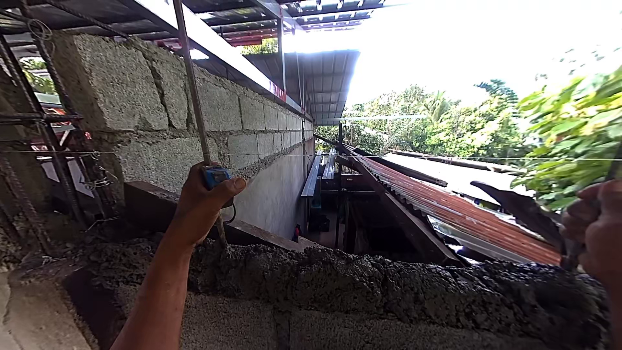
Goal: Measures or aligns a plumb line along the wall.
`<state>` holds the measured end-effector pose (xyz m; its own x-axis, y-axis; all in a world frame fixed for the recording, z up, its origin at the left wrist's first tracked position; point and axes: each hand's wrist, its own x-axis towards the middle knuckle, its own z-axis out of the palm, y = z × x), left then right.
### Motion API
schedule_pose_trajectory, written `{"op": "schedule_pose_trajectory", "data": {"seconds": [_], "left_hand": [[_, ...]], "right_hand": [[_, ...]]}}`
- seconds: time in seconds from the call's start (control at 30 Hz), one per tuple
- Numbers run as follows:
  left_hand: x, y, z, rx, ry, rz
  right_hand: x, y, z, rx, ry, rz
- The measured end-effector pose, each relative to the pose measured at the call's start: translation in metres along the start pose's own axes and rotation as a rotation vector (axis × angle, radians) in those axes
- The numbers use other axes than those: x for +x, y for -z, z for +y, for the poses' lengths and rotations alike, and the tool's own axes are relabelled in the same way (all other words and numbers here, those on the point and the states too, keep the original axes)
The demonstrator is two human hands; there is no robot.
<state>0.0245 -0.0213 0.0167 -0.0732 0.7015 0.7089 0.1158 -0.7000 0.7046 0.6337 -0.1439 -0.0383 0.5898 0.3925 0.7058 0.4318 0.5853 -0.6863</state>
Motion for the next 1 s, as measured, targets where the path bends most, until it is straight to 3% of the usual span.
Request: {"op": "schedule_pose_trajectory", "data": {"seconds": [1.0], "left_hand": [[0.0007,0.0016,-0.0026,0.001,-0.015,-0.012]], "right_hand": [[0.0012,0.0015,0.0036,-0.008,0.013,-0.01]]}}
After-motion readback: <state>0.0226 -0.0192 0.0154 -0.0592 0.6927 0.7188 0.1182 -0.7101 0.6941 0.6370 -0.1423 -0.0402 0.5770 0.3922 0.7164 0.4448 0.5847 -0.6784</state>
